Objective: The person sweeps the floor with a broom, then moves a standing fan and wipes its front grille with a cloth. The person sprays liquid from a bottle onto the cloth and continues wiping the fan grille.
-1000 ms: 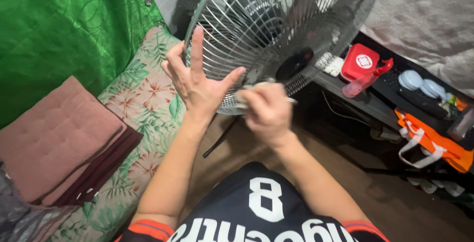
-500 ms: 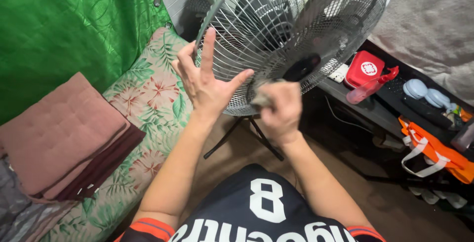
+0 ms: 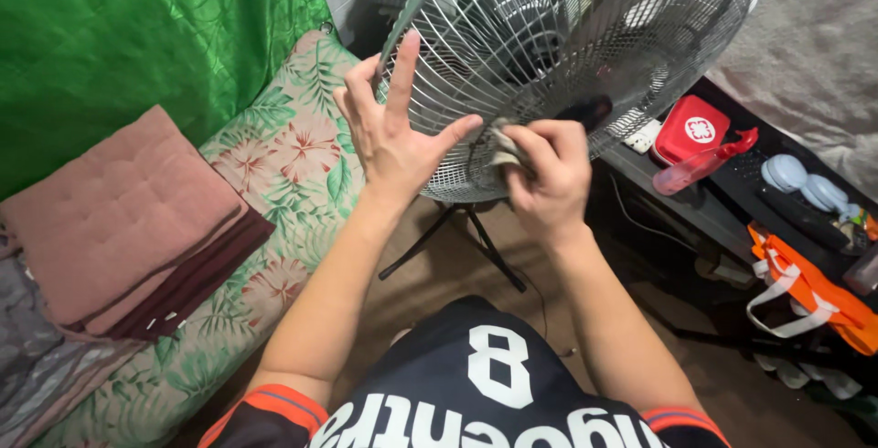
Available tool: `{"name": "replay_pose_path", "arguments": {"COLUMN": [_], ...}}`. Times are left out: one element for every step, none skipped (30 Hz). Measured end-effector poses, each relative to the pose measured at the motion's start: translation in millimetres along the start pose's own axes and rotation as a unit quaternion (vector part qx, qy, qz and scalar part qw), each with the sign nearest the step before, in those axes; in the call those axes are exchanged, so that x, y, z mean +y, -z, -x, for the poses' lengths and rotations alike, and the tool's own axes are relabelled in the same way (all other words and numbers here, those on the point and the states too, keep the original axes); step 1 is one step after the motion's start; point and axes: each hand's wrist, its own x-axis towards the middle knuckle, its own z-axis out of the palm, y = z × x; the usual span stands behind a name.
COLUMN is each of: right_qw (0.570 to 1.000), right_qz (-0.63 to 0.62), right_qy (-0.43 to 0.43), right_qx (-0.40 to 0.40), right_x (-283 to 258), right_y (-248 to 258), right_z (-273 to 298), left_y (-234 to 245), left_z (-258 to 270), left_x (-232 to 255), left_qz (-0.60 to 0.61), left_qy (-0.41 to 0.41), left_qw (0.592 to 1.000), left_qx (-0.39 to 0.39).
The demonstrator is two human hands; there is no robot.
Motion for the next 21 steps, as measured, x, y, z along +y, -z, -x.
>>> {"name": "replay_pose_path", "arguments": {"right_qw": [0.999,0.995,0.998,0.998,0.997,0.993,0.989,0.983,0.990,0.995,0.998,0.999,0.998,0.995,0.994,0.992,0.988,0.984,0.966,0.934,0.942], "right_qz": [-0.043,-0.087,-0.049,-0.013,0.024,0.035,0.046,0.057,0.049,0.042,0.034,0.043,0.052,0.061,0.069,0.078,0.086,0.124,0.159,0.189,0.178], "right_qy": [-0.020,-0.039,-0.040,-0.039,-0.037,-0.041,-0.044,-0.047,-0.041,-0.033,-0.025,-0.009,0.007,0.022,0.055,0.086,0.118,0.109,0.099,0.090,0.061], "right_qx": [0.002,0.006,-0.019,-0.043,-0.067,-0.101,-0.135,-0.168,-0.128,-0.087,-0.045,-0.006,0.033,0.072,0.066,0.059,0.051,-0.063,-0.177,-0.289,-0.280], "right_x": [-1,-3,-6,-11,-14,-16,-18,-17,-16,-13,-9,-7,-6,-6,-7,-9,-13,-14,-15,-16,-15], "right_y": [-4,-9,-12,-14,-14,-11,-5,1,7,12,13,11,6,-1,-10,-20,-28,-32,-34,-32,-28], "right_z": [0,0,2,6,9,15,19,22,23,21,17,13,9,9,10,14,20,28,34,42,47], "left_y": [-1,-1,0,1,1,2,2,2,2,1,1,1,1,2,2,2,3,2,2,3,4], "left_z": [0,-2,-3,-4,-6,-5,-4,-3,-2,-2,-3,-3,-4,-4,-5,-4,-3,-5,-6,-7,-7], "left_x": [-1,-1,-2,-3,-4,-4,-3,-3,-3,-3,-2,-3,-4,-4,-4,-4,-4,-5,-5,-6,-7], "left_qz": [-0.003,-0.007,-0.006,-0.005,-0.005,0.000,0.005,0.011,0.011,0.011,0.011,0.012,0.013,0.014,0.018,0.023,0.028,0.028,0.029,0.028,0.031], "left_qy": [0.002,0.002,0.002,0.002,0.002,0.007,0.012,0.016,0.014,0.010,0.007,0.008,0.009,0.009,0.010,0.011,0.012,0.010,0.008,0.007,0.008], "left_qw": [1.000,1.000,1.000,1.000,1.000,1.000,1.000,1.000,1.000,1.000,1.000,1.000,1.000,1.000,1.000,0.999,0.999,0.999,0.999,0.999,0.999], "left_qx": [-0.002,-0.004,-0.005,-0.005,-0.006,-0.008,-0.010,-0.012,-0.013,-0.013,-0.013,-0.014,-0.015,-0.017,-0.020,-0.023,-0.026,-0.024,-0.023,-0.022,-0.021]}}
